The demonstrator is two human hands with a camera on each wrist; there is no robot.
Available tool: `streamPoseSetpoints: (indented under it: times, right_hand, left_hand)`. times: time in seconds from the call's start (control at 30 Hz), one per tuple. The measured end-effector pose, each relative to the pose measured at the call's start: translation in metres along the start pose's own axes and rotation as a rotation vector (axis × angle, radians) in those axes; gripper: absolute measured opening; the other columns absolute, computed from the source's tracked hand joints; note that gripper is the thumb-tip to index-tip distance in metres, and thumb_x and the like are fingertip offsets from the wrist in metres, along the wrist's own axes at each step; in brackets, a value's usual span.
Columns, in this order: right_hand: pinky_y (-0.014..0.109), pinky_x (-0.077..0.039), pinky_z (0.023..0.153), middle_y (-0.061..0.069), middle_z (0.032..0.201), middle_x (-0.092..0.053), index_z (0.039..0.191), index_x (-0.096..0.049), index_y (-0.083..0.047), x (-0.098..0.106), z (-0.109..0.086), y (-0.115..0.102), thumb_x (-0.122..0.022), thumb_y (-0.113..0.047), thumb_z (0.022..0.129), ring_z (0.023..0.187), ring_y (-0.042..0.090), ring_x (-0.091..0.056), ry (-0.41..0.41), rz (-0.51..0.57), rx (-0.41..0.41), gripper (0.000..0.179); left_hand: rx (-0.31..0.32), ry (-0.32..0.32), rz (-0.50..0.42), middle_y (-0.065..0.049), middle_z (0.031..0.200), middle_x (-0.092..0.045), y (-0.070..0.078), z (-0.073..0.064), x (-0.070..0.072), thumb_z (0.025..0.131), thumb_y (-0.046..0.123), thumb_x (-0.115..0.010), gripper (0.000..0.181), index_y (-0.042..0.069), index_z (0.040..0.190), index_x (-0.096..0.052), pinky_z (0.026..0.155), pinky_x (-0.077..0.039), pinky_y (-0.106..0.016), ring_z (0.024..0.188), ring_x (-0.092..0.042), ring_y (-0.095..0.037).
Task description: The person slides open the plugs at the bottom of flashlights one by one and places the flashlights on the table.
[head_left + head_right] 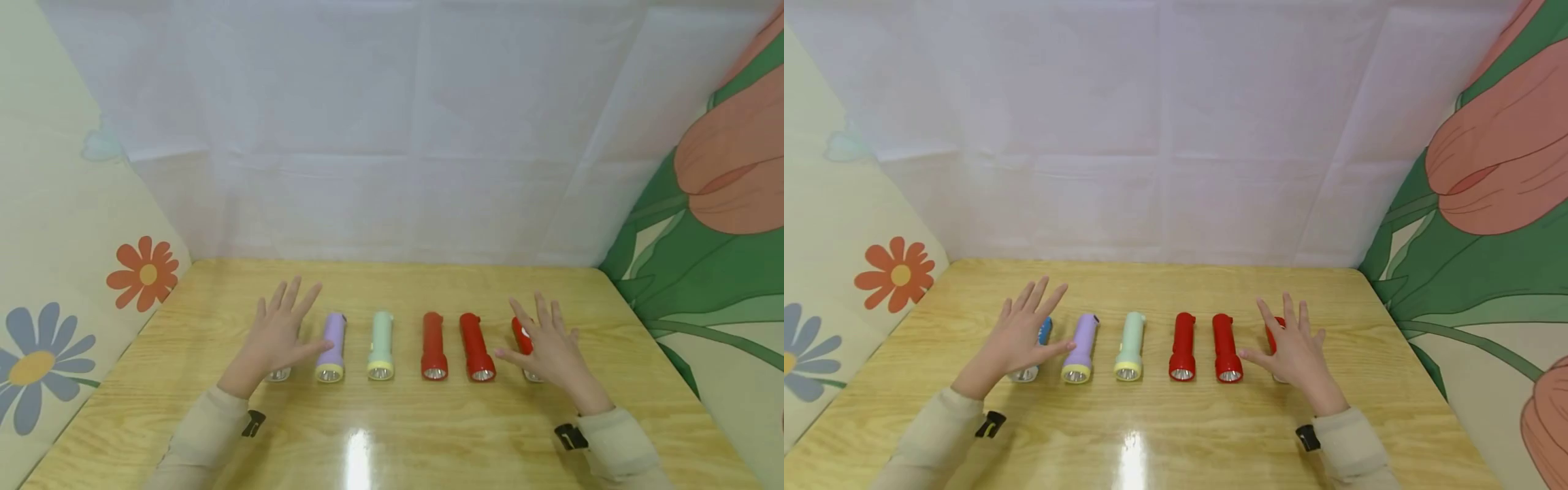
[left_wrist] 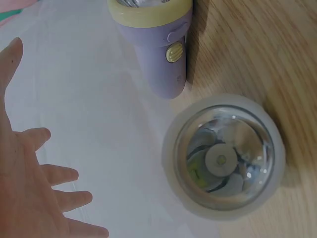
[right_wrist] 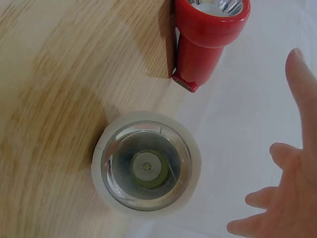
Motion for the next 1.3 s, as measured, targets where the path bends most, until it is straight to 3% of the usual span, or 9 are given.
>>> streamPoseSetpoints:
  times: [0.3,0.47,0.7,1.3]
  right_hand:
    - [0.077,-0.016,0.084,0.030,0.145,-0.008,0.146,-0.016,-0.015,0.001,-0.001,-0.005,-0.062,-0.056,0.076,0.129,0.052,-0.003,0.005,0.003,0.026,0.093]
    - [0.075,-0.017,0.088,0.032,0.143,-0.014,0.144,-0.020,-0.008,0.003,0.000,-0.009,-0.066,-0.050,0.076,0.129,0.052,-0.007,0.006,0.010,0.053,0.092]
    - [0.067,-0.020,0.095,0.034,0.137,-0.027,0.138,-0.034,0.000,0.006,0.002,-0.021,-0.068,-0.047,0.075,0.126,0.053,-0.017,0.026,0.057,0.112,0.085]
    - [0.058,-0.032,0.095,0.027,0.122,-0.051,0.120,-0.053,0.006,0.010,0.009,-0.045,-0.072,-0.034,0.077,0.117,0.044,-0.039,0.176,0.184,0.157,0.061]
  left_hand:
    - [-0.009,-0.010,-0.016,-0.021,0.149,-0.008,0.001,-0.001,0.002,0.077,0.062,-0.056,0.091,0.019,0.146,-0.016,0.097,-0.008,-0.069,0.133,-0.009,-0.044]
    - [-0.027,0.011,-0.043,-0.022,0.148,-0.013,0.001,-0.002,0.005,0.082,0.050,-0.059,0.084,0.015,0.146,-0.017,0.098,-0.011,-0.068,0.132,-0.013,-0.045]
    - [-0.098,0.127,-0.067,-0.029,0.139,-0.028,0.001,-0.002,0.015,0.088,0.031,-0.059,0.069,0.000,0.141,-0.027,0.098,-0.027,-0.060,0.123,-0.031,-0.047]
    - [-0.104,0.357,-0.109,-0.025,0.115,-0.055,-0.008,-0.005,0.027,0.085,0.013,-0.062,0.042,-0.007,0.120,-0.051,0.088,-0.042,-0.050,0.106,-0.051,-0.039]
Point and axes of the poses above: each hand's wrist, its own z-axis towards the middle knuckle, its own x-axis out of the back of the hand, y = z × x, the point moved 6 cm from there along z, towards the middle knuckle
